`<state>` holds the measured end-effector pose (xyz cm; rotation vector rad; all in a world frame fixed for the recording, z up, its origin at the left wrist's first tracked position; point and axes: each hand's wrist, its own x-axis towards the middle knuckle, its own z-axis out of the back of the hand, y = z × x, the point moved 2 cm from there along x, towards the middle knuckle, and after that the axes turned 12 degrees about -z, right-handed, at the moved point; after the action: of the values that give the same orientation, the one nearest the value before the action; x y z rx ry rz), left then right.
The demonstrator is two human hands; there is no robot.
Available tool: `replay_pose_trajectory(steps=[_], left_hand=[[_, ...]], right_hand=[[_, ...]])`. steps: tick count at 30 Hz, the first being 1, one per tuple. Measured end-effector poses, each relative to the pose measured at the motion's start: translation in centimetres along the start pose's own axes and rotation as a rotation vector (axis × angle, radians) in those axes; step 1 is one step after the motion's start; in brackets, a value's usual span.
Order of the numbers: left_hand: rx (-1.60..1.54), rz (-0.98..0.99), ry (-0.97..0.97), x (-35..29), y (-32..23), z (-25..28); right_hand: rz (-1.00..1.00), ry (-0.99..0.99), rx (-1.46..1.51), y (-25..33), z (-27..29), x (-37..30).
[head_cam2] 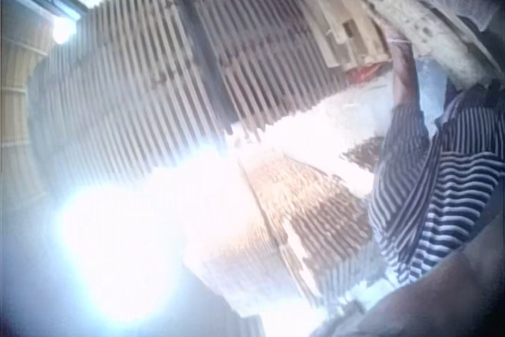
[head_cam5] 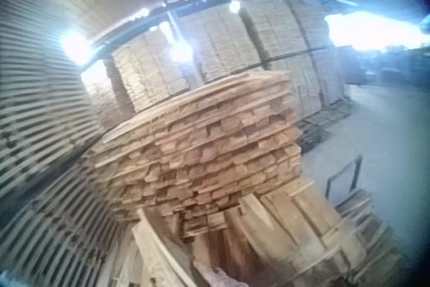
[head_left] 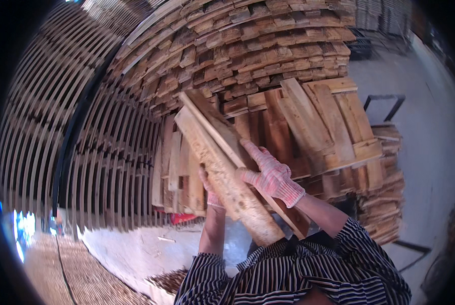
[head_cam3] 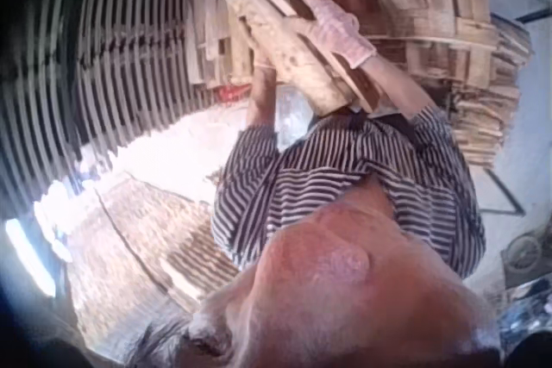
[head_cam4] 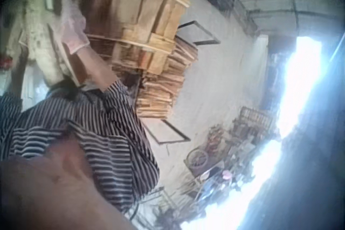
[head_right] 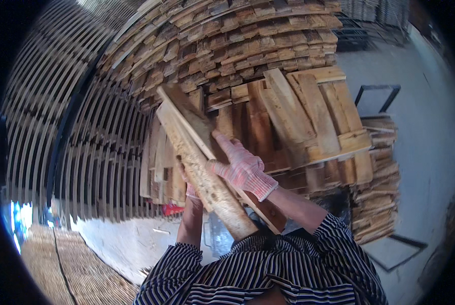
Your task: The person repeatedly picks up small wooden planks from a metal cart and stacks them onto a large, organized pile of similar wood. The person wears pink gloves and handles the wood by hand, arranging the pieces vertically in a tight formation.
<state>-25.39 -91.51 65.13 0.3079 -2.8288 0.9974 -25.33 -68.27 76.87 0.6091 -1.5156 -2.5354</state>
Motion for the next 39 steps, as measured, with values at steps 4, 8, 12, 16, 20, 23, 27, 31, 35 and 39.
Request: replay_pose_trajectory(steps=[4,8,12,16,20,23,27,31,35,39], left_hand=[[-0.471,0.190,0.178,3.7,-7.1,2.4],[-0.236,0.166,0.071,5.9,-12.1,5.4],[-0.251,0.274,0.091,7.6,-14.1,9.8],[-0.165,0.331,-0.112,7.9,-14.7,12.2],[0.010,0.378,-0.230,7.6,-13.0,11.7],[0.098,0.362,-0.334,7.5,-12.0,10.1],[0.162,0.296,-0.153,8.9,-9.0,9.3],[0.080,0.368,-0.118,9.2,-8.3,8.7],[-0.050,0.516,-0.120,9.3,-9.2,8.1],[-0.107,0.558,-0.111,8.4,-11.2,8.3]], right_hand=[[-0.287,-0.275,-0.069,-0.8,-5.9,7.0],[-0.532,-0.346,-0.135,-0.3,-9.2,13.2],[-0.547,-0.448,-0.193,-0.3,-13.6,19.1],[-0.462,-0.431,-0.154,-1.9,-15.3,20.2],[-0.322,-0.407,-0.382,-2.9,-14.1,19.0],[-0.176,-0.164,-0.249,4.3,-12.8,14.0],[-0.077,-0.212,-0.274,6.7,-16.8,10.4],[-0.234,-0.227,-0.055,5.3,-15.5,9.3],[-0.274,-0.513,-0.157,1.5,-12.7,8.7],[-0.315,-0.679,-0.449,-1.0,-6.4,9.0]])
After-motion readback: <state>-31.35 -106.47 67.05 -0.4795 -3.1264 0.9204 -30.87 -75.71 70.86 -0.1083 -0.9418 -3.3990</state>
